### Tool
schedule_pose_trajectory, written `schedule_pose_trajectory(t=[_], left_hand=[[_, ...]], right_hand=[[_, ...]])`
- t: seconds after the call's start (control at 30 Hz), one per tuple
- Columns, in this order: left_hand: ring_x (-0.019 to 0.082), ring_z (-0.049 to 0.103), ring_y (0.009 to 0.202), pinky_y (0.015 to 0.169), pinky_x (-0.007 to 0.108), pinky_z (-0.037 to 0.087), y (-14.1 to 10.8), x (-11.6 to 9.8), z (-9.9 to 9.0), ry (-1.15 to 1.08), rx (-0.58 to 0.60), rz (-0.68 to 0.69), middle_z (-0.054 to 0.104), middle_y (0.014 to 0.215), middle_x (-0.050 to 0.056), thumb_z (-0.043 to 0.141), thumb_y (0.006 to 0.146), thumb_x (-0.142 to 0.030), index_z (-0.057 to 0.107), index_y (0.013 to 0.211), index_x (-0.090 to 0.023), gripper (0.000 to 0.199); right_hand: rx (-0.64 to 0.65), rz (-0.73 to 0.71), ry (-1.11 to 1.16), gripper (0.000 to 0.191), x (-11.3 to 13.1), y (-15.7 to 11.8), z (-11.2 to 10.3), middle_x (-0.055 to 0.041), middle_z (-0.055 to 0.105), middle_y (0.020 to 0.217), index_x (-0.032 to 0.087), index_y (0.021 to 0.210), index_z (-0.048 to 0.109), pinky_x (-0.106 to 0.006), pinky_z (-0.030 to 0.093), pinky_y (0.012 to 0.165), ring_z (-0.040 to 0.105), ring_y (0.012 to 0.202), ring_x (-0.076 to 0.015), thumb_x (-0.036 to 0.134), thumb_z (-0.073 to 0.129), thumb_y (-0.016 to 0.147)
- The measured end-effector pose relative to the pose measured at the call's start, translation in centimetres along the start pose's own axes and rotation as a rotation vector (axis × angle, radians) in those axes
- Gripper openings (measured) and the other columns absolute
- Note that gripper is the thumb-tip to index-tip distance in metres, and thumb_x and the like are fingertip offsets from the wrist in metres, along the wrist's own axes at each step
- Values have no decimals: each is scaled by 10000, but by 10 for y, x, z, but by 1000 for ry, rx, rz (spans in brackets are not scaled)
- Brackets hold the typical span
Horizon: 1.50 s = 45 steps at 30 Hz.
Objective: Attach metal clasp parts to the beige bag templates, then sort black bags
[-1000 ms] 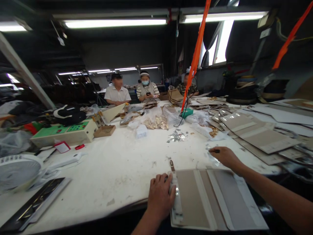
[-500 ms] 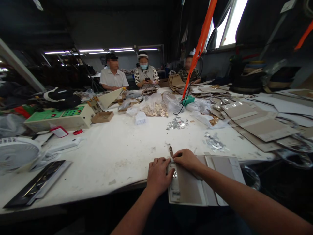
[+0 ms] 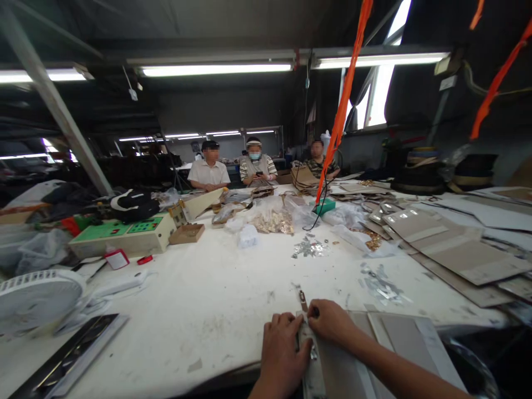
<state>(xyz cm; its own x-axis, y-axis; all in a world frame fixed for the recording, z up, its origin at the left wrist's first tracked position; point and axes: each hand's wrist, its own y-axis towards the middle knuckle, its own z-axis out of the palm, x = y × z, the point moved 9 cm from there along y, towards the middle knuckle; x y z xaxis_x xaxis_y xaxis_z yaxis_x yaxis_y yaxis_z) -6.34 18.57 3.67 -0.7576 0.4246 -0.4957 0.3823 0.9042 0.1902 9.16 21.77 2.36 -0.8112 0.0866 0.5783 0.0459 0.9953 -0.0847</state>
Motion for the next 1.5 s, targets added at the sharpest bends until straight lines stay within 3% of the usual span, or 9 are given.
schedule_pose_trajectory(t=[0.37, 0.5, 0.6, 0.73, 0.97, 1.07, 1.17, 1.37, 1.5], left_hand=[[239, 614, 1143, 1021, 355, 431, 29, 26, 6, 64, 212, -254, 681, 1219, 89, 538, 943, -357, 517, 1526, -164, 615], [344, 650, 1121, 978, 456, 470, 48, 21, 2, 81, 316, -317, 713, 1119, 140, 609, 872, -371, 743, 1129, -139, 371], [366, 702, 921, 840, 486, 527, 56, 19, 9, 9, 451, -376, 686, 802, 122, 637, 827, -313, 666, 751, -140, 191], [207, 604, 482, 526, 308, 496, 54, 19, 27, -196, 637, -521, 523, 518, 16, 546, 878, -174, 541, 728, -155, 152], [106, 382, 361, 373, 221, 285, 63, 22, 31, -306, 575, -571, 405, 444, -34, 644, 785, -138, 524, 639, -152, 190], [92, 349, 374, 367, 220, 274, 66, 24, 36, -396, 575, -581, 381, 455, -46, 671, 775, -154, 503, 634, -156, 220], [108, 384, 367, 358, 229, 280, 67, 29, 44, -468, 616, -597, 430, 458, -27, 678, 786, -182, 518, 640, -155, 218], [149, 499, 383, 365, 238, 351, 66, 34, 52, -555, 633, -602, 520, 508, -2, 717, 797, -256, 578, 702, -147, 201], [166, 539, 397, 358, 239, 353, 64, 33, 55, -587, 648, -611, 525, 523, -6, 712, 797, -246, 553, 689, -149, 215]], right_hand=[[-24, -38, 73, 162, -14, 0, 14, -16, 722, 939, 208, 915, 716, -293, 370, 793, 636, 917, -197, 255, 606, 805], [9, -36, 117, 165, -16, 3, 12, -13, 727, 924, 210, 896, 728, -290, 377, 783, 642, 905, -194, 281, 611, 804], [16, -48, 153, 169, -16, 4, 10, -18, 727, 910, 205, 877, 735, -289, 385, 772, 644, 893, -193, 286, 611, 795], [19, -69, 166, 182, -16, 6, 10, -24, 730, 903, 196, 876, 741, -294, 392, 770, 647, 881, -198, 262, 598, 784], [92, -67, 264, 158, -8, 3, -10, -33, 729, 877, 175, 851, 758, -289, 411, 767, 646, 859, -188, 233, 630, 780], [5, -87, 461, 176, 0, -1, -48, -21, 699, 801, 178, 833, 755, -279, 420, 729, 618, 767, -156, 333, 671, 837], [-182, -82, 771, 388, -6, -2, -76, -6, 590, 634, 164, 780, 666, -268, 397, 616, 513, 591, -121, 537, 681, 884], [-379, -87, 1303, 530, -26, 1, -71, 16, 425, 544, 153, 615, 418, -260, 326, 492, 388, 470, -85, 485, 729, 886], [-405, -137, 1577, 512, -13, 8, -74, 41, 306, 540, 158, 609, 353, -258, 303, 445, 333, 418, -73, 398, 709, 887]])
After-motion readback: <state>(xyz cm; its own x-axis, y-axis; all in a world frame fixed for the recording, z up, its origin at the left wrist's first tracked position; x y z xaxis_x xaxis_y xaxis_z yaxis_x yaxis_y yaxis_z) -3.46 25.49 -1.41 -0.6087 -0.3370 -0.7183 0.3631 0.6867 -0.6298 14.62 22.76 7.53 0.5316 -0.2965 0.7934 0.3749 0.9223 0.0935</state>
